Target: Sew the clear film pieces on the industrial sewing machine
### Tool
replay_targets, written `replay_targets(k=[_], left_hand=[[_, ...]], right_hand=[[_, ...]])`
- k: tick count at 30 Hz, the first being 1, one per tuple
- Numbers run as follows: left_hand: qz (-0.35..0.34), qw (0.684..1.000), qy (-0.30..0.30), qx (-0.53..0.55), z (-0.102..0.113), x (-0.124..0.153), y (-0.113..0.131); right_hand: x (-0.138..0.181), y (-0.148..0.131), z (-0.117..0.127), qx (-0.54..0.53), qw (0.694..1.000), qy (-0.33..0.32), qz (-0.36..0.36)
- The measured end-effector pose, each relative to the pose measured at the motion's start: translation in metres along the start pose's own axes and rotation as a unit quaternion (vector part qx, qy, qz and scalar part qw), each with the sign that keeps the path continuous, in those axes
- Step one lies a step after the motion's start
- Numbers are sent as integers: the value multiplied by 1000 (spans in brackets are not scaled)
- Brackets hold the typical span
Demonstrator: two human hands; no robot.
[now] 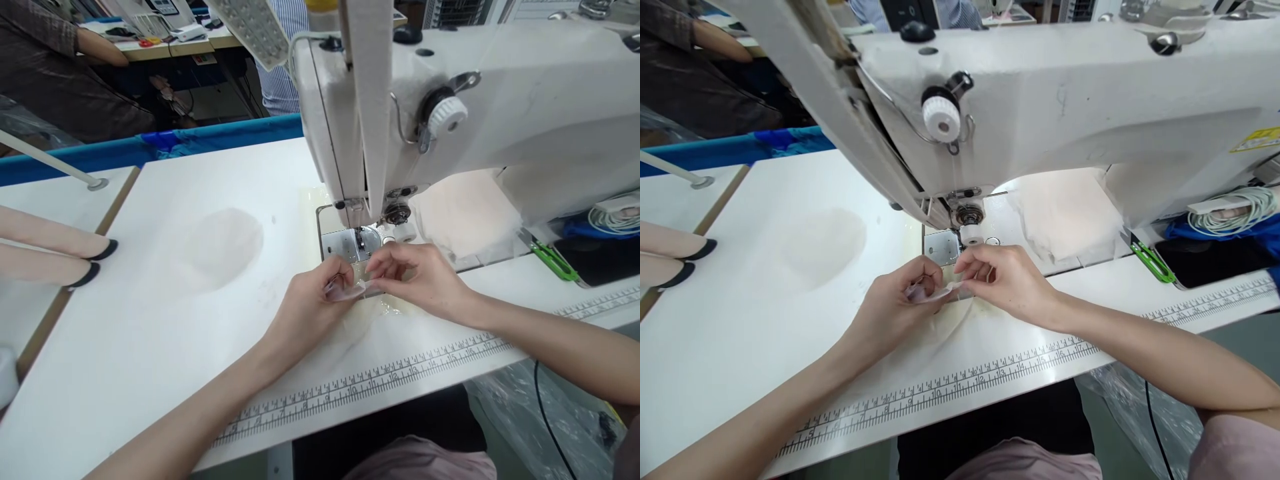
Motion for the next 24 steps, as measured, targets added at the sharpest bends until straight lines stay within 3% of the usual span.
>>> replay_targets(k=[5,12,24], left_hand=[[-47,998,33,-11,1,1,-1],[-117,989,77,-45,1,2,0],[-90,991,87,-42,2,3,2]], right_hand=[[1,-1,-3,-24,1000,1,14],[1,1,-4,41,995,-5,94],[1,1,-3,66,987,-12,149]])
Point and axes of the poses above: each hand's wrist, its own x-axis away from the middle knuckle, its own z-axis out of the back of the hand, y = z × x, the point moved 1 cm from there along -x, towards the middle knuckle, and after that the axes turned 10 degrees about -x, right-handed, at the moved point
